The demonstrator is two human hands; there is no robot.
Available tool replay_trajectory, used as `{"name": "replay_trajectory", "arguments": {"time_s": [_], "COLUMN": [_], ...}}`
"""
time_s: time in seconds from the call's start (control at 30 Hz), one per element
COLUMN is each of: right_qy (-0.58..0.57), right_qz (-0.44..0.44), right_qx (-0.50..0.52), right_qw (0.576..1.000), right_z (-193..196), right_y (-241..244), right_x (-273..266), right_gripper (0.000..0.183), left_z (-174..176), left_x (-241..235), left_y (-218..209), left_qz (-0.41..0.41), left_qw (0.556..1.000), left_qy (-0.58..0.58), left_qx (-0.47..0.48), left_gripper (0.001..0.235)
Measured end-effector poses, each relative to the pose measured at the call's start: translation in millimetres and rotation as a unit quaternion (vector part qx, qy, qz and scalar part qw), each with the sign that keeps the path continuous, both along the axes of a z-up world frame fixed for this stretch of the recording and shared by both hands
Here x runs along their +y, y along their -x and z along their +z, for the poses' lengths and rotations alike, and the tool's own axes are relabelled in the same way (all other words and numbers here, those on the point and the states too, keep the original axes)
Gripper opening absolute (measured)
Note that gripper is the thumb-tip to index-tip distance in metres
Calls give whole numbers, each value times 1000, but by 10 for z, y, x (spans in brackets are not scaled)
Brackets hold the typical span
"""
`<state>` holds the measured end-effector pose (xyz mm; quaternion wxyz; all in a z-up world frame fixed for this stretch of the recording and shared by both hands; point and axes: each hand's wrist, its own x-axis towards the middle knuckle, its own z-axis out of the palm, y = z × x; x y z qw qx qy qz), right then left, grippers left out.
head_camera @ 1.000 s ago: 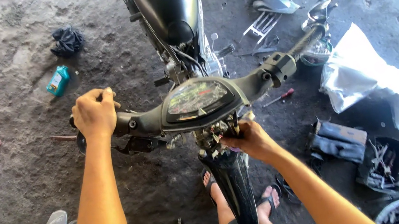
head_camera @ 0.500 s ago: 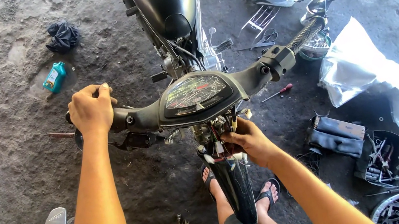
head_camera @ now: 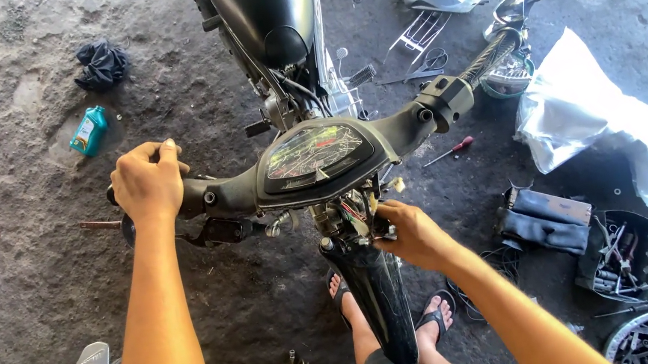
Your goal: The person repairs the wiring on a motorcycle's handlebar. They use a screwdriver to remove screws from the handlebar cover and then use pliers to strip and cut wires.
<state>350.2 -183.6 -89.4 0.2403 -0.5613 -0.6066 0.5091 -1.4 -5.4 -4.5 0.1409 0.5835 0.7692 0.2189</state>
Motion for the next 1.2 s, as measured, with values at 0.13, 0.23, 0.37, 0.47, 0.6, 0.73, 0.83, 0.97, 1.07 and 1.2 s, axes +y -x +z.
{"name": "replay_trajectory", "arguments": {"time_s": [0.13, 0.23, 0.37, 0.47, 0.6, 0.73, 0.83, 0.97, 1.07, 1.2], "right_qy": [-155, -250, -84, 108, 206, 276, 203, 202, 220, 156], "right_qz": [-40, -116, -156, -120, -138, -158, -145, -209, -246, -227], "right_qx": [-64, -70, -36, 13, 135, 306, 241, 310, 307, 337], "right_qw": [985, 959, 984, 987, 959, 897, 938, 905, 893, 900], "right_z": [-120, 46, 264, 370, 480, 202, -36, -72, -34, 212], "right_y": [-17, -5, -83, -179, -136, -43, 93, 250, 258, 210], "right_x": [-72, -88, -66, -103, -231, -447, -617, -750, -813, -735], "right_gripper": [31, 43, 31, 15, 24, 28, 29, 34, 36, 35], "left_z": [3, 8, 14, 26, 15, 81, 82, 23, 74, 158], "left_x": [-1, 2, -4, 0, -11, -88, -125, -271, -596, -1584], "left_y": [-2, 4, 7, -14, 2, -46, -52, -48, -178, -700], "left_qz": [5, 2, 1, 4, -6, 2, 6, 29, -44, 99], "left_qw": [1000, 1000, 1000, 1000, 1000, 997, 991, 965, 916, 912], "left_qy": [8, 4, 7, 10, -18, -70, -110, -195, -321, -348], "left_qx": [6, 2, 8, -4, 9, -41, -82, -176, -237, -193], "left_gripper": [29, 30, 30, 30, 30, 29, 25, 21, 23, 37]}}
